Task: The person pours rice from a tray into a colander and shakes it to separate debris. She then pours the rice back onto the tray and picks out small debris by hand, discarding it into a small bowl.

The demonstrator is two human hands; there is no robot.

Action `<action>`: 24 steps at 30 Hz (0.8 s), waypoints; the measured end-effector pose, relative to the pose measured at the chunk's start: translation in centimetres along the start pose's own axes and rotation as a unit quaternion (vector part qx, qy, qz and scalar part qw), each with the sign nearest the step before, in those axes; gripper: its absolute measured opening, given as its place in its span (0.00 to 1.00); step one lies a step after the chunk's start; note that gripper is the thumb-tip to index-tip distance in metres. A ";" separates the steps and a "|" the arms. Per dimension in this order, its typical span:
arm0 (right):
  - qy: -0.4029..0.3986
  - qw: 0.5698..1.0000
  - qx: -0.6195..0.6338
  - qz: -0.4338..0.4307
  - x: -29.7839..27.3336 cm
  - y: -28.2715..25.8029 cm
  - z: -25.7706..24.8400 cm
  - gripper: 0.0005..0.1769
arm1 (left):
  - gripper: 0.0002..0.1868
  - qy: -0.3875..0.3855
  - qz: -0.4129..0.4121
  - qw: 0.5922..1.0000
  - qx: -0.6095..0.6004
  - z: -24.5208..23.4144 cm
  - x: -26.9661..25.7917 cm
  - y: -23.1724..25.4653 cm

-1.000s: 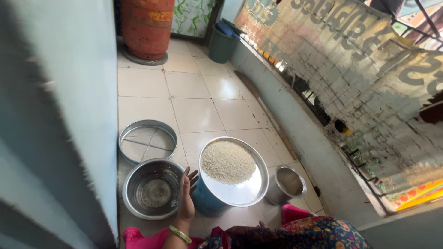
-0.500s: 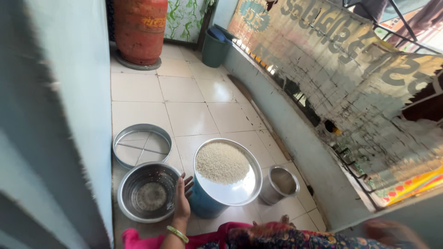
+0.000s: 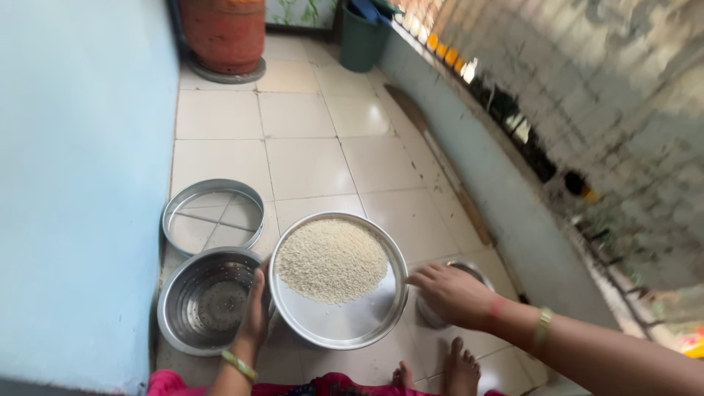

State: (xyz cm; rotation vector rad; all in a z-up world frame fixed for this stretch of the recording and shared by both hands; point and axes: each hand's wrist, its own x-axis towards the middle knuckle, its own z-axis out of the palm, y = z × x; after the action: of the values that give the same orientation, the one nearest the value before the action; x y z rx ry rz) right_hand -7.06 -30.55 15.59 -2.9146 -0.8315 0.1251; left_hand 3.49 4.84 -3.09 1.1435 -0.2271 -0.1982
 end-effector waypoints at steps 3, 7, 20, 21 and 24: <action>0.023 0.998 0.027 -0.052 2.3 -1.7 0.9 0.18 | 0.40 -0.025 -0.060 0.998 -0.001 -0.3 2.5 0.4; -0.017 0.995 0.057 -0.079 1.2 -2.3 2.3 0.17 | 0.37 -0.016 -0.157 0.987 0.007 -0.4 2.5 1.1; -0.064 0.985 0.153 -0.044 0.9 -4.9 1.8 0.14 | 0.37 -0.035 -0.212 0.977 -0.003 0.4 0.8 1.9; -0.057 0.986 0.154 -0.033 1.4 -5.1 1.7 0.14 | 0.37 -0.030 -0.179 0.983 0.008 0.7 0.7 2.1; -0.012 0.992 0.117 -0.046 3.3 -5.4 1.2 0.18 | 0.39 -0.026 -0.074 0.995 0.060 2.0 0.5 3.1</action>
State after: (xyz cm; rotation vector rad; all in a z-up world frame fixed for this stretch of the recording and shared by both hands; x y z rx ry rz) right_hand -7.19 -24.11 14.95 -2.6575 -0.8864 0.2325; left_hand 3.51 4.17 0.62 1.2760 -0.2019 -0.3504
